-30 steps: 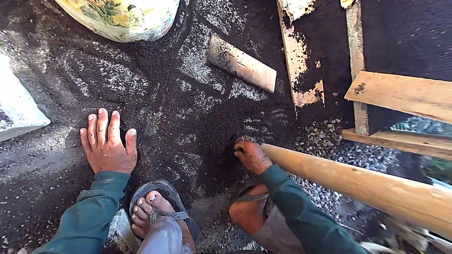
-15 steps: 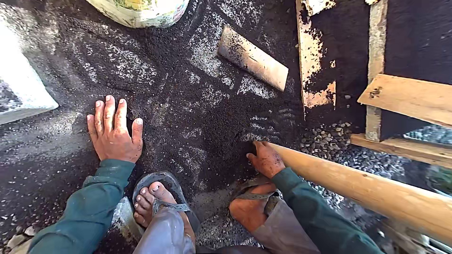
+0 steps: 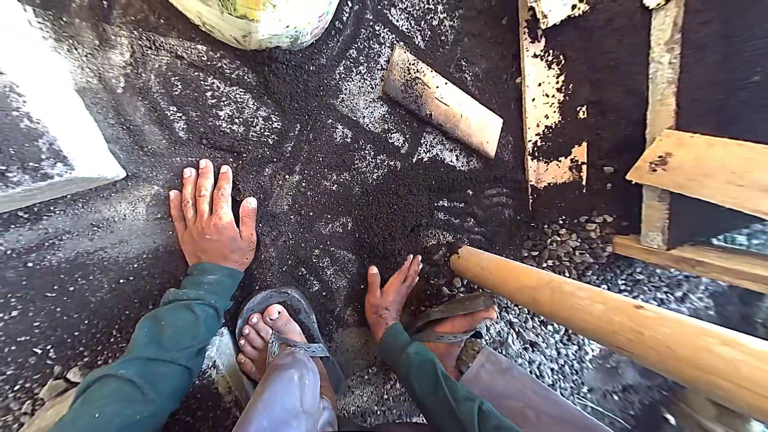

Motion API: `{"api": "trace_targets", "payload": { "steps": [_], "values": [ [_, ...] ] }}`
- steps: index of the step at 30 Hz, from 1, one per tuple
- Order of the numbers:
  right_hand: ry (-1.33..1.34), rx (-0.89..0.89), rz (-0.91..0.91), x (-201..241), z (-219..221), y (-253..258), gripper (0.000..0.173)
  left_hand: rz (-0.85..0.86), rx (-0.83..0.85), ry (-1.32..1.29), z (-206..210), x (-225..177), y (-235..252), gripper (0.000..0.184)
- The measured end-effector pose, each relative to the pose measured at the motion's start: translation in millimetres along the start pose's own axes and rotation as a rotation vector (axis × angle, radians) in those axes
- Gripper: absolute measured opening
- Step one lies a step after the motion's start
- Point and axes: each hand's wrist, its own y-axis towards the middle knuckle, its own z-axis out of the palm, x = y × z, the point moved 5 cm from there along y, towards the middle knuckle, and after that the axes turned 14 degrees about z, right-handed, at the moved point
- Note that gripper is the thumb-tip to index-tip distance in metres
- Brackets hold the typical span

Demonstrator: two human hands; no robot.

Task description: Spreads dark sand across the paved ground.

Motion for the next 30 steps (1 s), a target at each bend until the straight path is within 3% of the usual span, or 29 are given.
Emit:
{"api": "trace_targets", "payload": {
  "steps": [3,5,7,9,10,14,16,20,23,25,28,30],
  "values": [
    [-0.001,0.006,0.066,28,15,-2,0.111,-0.001,0.005,0.006,0,0,-2,0.067],
    [0.075,0.093,0.014,48,17,-2,0.108,0.001,0.002,0.007,1,0,-3,0.068],
    [0.179,0.122,-0.169,67,5,6,0.087,0.002,-0.004,0.002,3,0,-2,0.070],
    [0.232,0.044,-0.368,83,-23,30,0.064,0.000,-0.012,0.012,5,1,-2,0.070],
    [0.238,0.014,-0.371,85,-39,50,0.059,-0.002,-0.012,0.018,6,3,-3,0.069],
    [0.265,-0.112,-0.044,62,-64,156,0.064,-0.007,0.014,0.018,6,1,-3,0.068],
    [0.279,-0.132,-0.034,65,-48,178,0.069,-0.006,0.018,0.020,6,-1,-3,0.068],
    [0.220,0.059,-0.395,116,-7,122,0.067,-0.005,0.009,0.028,7,0,-4,0.068],
    [0.225,0.237,-0.581,123,-16,77,0.066,-0.004,0.014,0.018,8,-1,-1,0.067],
    [0.224,0.173,-0.545,94,-28,64,0.067,-0.009,0.005,0.018,6,-2,-1,0.067],
    [0.152,0.021,-0.298,34,-23,57,0.076,-0.012,0.010,0.011,5,-4,-1,0.068],
    [0.055,-0.070,-0.294,28,-4,43,0.083,-0.008,-0.001,0.009,4,-5,0,0.067]
  ]
}}
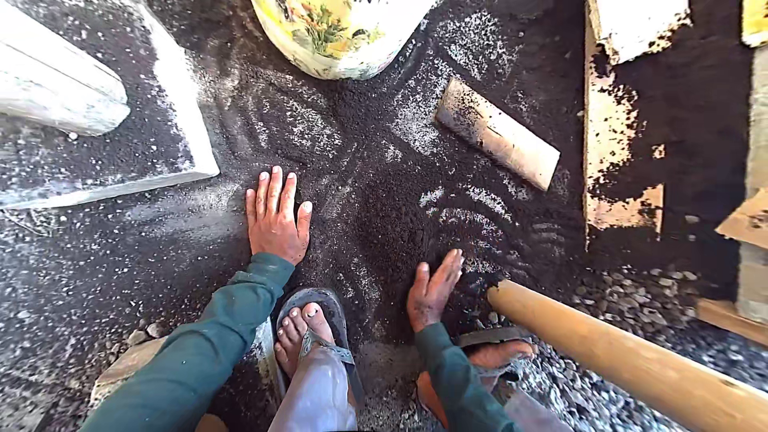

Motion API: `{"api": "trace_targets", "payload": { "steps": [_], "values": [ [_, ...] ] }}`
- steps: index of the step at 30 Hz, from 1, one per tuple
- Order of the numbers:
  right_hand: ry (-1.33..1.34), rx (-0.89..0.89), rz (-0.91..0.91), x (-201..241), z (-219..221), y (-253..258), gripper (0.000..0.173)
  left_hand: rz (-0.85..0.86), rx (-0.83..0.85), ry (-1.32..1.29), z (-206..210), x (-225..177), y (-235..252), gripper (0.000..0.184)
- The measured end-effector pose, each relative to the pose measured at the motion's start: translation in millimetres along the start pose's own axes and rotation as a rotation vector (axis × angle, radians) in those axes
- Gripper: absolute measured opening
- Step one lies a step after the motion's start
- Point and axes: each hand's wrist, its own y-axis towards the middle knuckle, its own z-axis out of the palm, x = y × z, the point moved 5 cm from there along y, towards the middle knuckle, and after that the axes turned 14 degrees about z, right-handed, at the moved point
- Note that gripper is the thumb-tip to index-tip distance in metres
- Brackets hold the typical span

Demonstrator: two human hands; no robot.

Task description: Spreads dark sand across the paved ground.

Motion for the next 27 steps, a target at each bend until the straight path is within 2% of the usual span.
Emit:
{"api": "trace_targets", "payload": {
  "steps": [2,4,6,8,10,11,14,15,17,19,21,22,24,27],
  "values": [
    [-0.013,-0.044,-0.010,26,18,-11,0.083,-0.002,-0.014,0.010,1,0,0,0.068],
    [0.124,-0.036,0.045,61,31,-13,0.086,0.006,-0.024,0.029,0,0,0,0.067],
    [0.269,0.047,0.072,88,35,-11,0.090,0.011,-0.022,0.034,1,-1,-3,0.065],
    [0.377,0.160,-0.050,108,27,0,0.085,0.019,-0.042,0.039,1,0,-1,0.062],
    [0.379,0.121,-0.222,110,7,26,0.077,0.021,-0.043,0.039,1,1,-1,0.062],
    [0.340,0.077,-0.249,106,-3,47,0.076,0.020,-0.043,0.040,1,2,-1,0.062],
    [0.221,0.087,-0.100,87,3,105,0.078,0.005,-0.033,0.039,0,2,-3,0.062],
    [0.147,0.114,-0.107,88,14,109,0.078,0.004,-0.022,0.034,0,1,-2,0.062],
    [0.062,0.149,-0.251,106,34,93,0.076,0.006,-0.018,0.034,0,1,1,0.061],
    [0.181,0.287,-0.338,127,39,61,0.072,0.008,-0.019,0.051,3,1,-2,0.061],
    [0.354,0.412,-0.378,144,31,52,0.070,0.018,-0.027,0.065,5,1,-2,0.061],
    [0.417,0.405,-0.395,149,25,62,0.070,0.024,-0.037,0.072,6,2,-1,0.060],
    [0.425,0.277,-0.403,152,17,102,0.068,0.029,-0.060,0.083,6,2,1,0.060],
    [0.127,0.239,-0.343,154,36,146,0.075,0.028,-0.071,0.074,6,1,-2,0.061]
  ]
}}
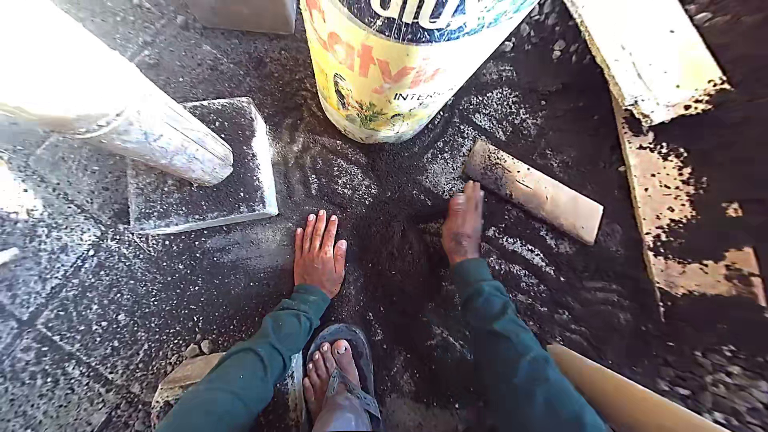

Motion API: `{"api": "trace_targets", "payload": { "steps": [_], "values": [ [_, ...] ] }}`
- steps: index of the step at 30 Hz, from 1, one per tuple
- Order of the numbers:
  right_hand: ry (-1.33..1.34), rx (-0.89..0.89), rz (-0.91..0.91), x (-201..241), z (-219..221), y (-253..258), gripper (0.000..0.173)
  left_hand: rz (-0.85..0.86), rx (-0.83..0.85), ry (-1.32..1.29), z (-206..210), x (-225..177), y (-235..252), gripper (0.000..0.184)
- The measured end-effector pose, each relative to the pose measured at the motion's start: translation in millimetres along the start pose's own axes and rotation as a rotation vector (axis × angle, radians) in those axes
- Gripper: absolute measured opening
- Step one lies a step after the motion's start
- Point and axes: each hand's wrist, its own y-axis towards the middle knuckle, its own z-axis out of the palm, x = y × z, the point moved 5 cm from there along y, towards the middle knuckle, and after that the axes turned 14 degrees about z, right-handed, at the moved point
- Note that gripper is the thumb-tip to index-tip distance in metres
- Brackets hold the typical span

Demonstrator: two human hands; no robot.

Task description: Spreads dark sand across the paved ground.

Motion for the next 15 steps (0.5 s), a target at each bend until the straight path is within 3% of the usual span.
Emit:
{"api": "trace_targets", "payload": {
  "steps": [2,5,8,12,15],
  "values": [
    [-0.134,0.029,-0.110,12,23,-6,0.077,0.007,-0.008,-0.001,0,-2,0,0.061],
    [0.069,0.203,-0.279,52,41,-33,0.068,0.005,-0.036,0.023,-1,-2,2,0.062],
    [0.164,0.253,-0.252,73,42,-3,0.070,-0.002,-0.038,0.023,1,-1,4,0.065],
    [-0.130,0.216,-0.281,90,65,45,0.081,-0.017,-0.021,0.003,2,0,1,0.063],
    [-0.209,0.372,-0.487,105,69,6,0.070,-0.018,-0.020,-0.017,0,-2,1,0.063]
  ]
}}
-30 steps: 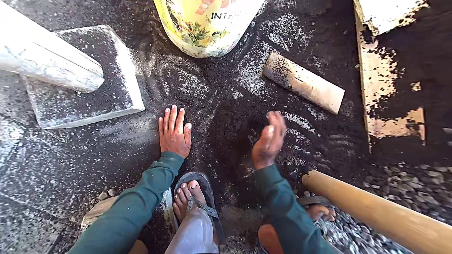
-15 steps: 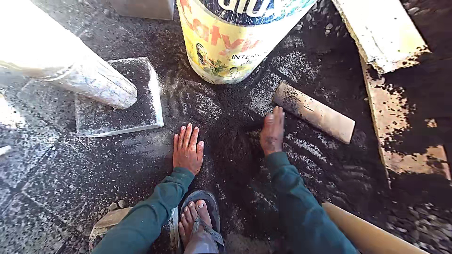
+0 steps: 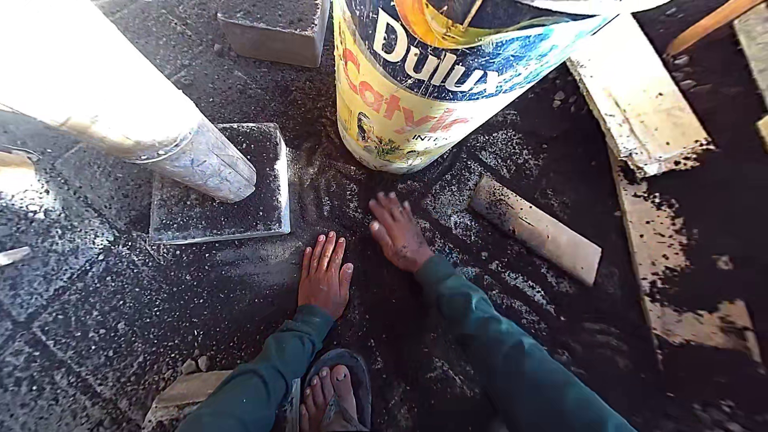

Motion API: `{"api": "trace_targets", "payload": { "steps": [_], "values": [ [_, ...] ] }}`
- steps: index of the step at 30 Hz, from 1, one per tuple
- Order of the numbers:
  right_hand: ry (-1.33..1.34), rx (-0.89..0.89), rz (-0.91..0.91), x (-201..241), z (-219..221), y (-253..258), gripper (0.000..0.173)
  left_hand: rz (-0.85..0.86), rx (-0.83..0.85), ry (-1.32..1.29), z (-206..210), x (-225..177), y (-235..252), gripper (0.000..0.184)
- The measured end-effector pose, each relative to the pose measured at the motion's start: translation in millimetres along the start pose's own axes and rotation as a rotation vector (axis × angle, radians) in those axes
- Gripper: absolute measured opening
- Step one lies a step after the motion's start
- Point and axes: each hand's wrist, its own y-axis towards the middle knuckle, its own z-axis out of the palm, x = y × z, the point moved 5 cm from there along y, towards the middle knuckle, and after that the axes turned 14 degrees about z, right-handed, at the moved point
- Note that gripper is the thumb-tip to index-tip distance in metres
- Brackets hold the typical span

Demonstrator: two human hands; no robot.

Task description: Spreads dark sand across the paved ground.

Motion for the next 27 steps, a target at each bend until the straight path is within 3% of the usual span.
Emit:
{"api": "trace_targets", "payload": {
  "steps": [3,6,9,12,16,19,23,27],
  "values": [
    [0.154,0.080,-0.063,5,-15,-49,0.068,0.023,-0.057,0.000,1,0,0,0.064],
    [0.345,-0.164,0.152,-40,-44,-90,0.076,0.018,-0.057,-0.039,1,0,0,0.065],
    [0.373,-0.323,0.378,-82,-25,-117,0.081,0.041,-0.064,-0.123,1,-5,20,0.065],
    [0.234,-0.436,0.359,-61,15,-123,0.080,0.108,-0.061,-0.171,12,-24,49,0.062],
    [0.383,-0.526,0.352,-14,39,-112,0.069,0.151,-0.056,-0.356,20,-64,50,0.056],
    [0.633,-0.549,0.417,0,37,-105,0.064,0.027,-0.165,-0.633,17,-75,43,0.054],
    [1.069,-0.431,0.548,10,32,-102,0.060,-0.481,-0.085,-1.069,-5,-89,47,0.051],
    [1.848,-0.209,0.619,8,17,-106,0.043,-0.474,-0.297,-1.146,-10,-117,43,0.054]
  ]
}}
